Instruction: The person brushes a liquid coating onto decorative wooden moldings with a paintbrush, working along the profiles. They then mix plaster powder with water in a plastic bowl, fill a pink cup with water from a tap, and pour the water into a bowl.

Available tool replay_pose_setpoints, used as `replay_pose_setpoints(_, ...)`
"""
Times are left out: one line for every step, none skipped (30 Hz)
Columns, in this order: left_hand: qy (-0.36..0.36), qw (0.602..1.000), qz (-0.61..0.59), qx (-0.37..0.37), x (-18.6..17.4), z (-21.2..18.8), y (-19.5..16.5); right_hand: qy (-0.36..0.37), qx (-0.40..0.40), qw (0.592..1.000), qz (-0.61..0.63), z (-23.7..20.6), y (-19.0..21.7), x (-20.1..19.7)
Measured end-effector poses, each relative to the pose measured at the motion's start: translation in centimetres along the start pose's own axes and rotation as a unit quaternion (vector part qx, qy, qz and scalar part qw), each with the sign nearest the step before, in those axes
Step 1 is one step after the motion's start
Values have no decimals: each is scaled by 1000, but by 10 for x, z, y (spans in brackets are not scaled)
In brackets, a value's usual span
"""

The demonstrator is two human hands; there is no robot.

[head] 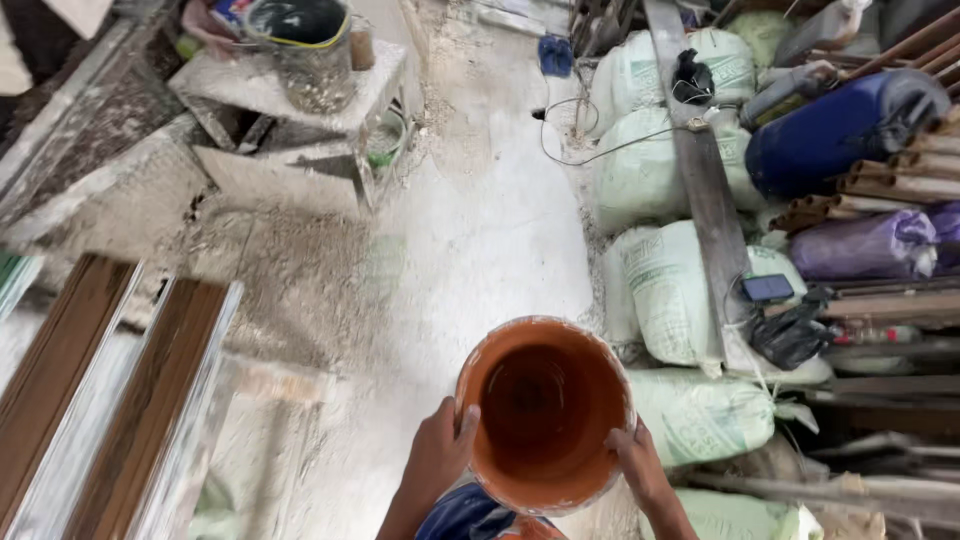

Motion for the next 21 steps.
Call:
replay_pose_setpoints(7, 1000, 1, -10, -1, 42, -13, -21, 28, 999, 19, 38, 7, -6)
replay_pose_setpoints(1, 1000, -1, -19, -6, 91, -30, -32, 47, 998, 34, 84, 18, -5)
replay_pose_setpoints(-12, 1000, 9, -5, -14, 133, -50, -43, 74, 995, 53, 119, 24, -6)
replay_pose_setpoints(-9, 1000, 22, 7, -17, 170, -72, -33, 57, 997, 43, 142, 37, -15)
replay_pose_setpoints(-1, 999, 36, 17, -17, 200, -91, -25, 44, 998, 34, 157, 47, -27)
replay_pose_setpoints(24, 999, 37, 15, -14, 230, -108, -14, 26, 999, 27, 183, 62, -33)
replay_pose_setpoints(42, 998, 40, 21, -10, 268, -127, -39, 57, 997, 39, 219, 68, -40)
replay_pose_setpoints(59, 997, 42, 29, -4, 307, -144, -64, 86, 993, 51, 252, 75, -48)
replay_pose_setpoints(66, 996, 52, 31, 5, 345, -158, -88, 119, 987, 63, 284, 78, -55)
replay_pose_setpoints(74, 995, 61, 30, 17, 381, -169, -96, 127, 983, 94, 318, 83, -57)
replay_pose_setpoints(82, 994, 70, 31, 30, 420, -177, -105, 135, 977, 125, 354, 87, -58)
replay_pose_setpoints(80, 993, 80, 24, 42, 457, -182, -115, 141, 971, 156, 392, 93, -62)
replay_pose_setpoints(77, 993, 87, 17, 56, 495, -187, -116, 132, 975, 138, 433, 101, -68)
replay_pose_setpoints(71, 993, 93, 10, 71, 537, -192, -116, 122, 979, 117, 479, 111, -73)
replay_pose_setpoints(56, 995, 82, 12, 85, 585, -202, -113, 108, 983, 94, 533, 128, -83)
replay_pose_setpoints(48, 996, 70, 1, 100, 622, -209, -114, 100, 985, 80, 573, 142, -100)
replay_pose_setpoints(41, 997, 63, -16, 107, 650, -211, -105, 104, 987, 67, 614, 154, -106)
replay_pose_setpoints(39, 997, 63, -23, 110, 677, -217, -98, 104, 988, 53, 655, 170, -113)
replay_pose_setpoints(35, 997, 57, -29, 117, 705, -228, -90, 102, 990, 39, 693, 187, -122)
replay_pose_setpoints(23, 998, 48, -32, 119, 738, -241, -72, 96, 992, 24, 734, 210, -133)
replay_pose_setpoints(25, 997, 47, -48, 117, 771, -250, -56, 90, 994, 10, 775, 232, -137)
Point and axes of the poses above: each hand's wrist, its own z-axis towards the middle knuckle, its own x-axis out of the palm, y = z × x, the point moved 9 cm from there along z, towards the middle knuckle, and after that the axes turned 2 degrees about -y, right-handed, at the moved point
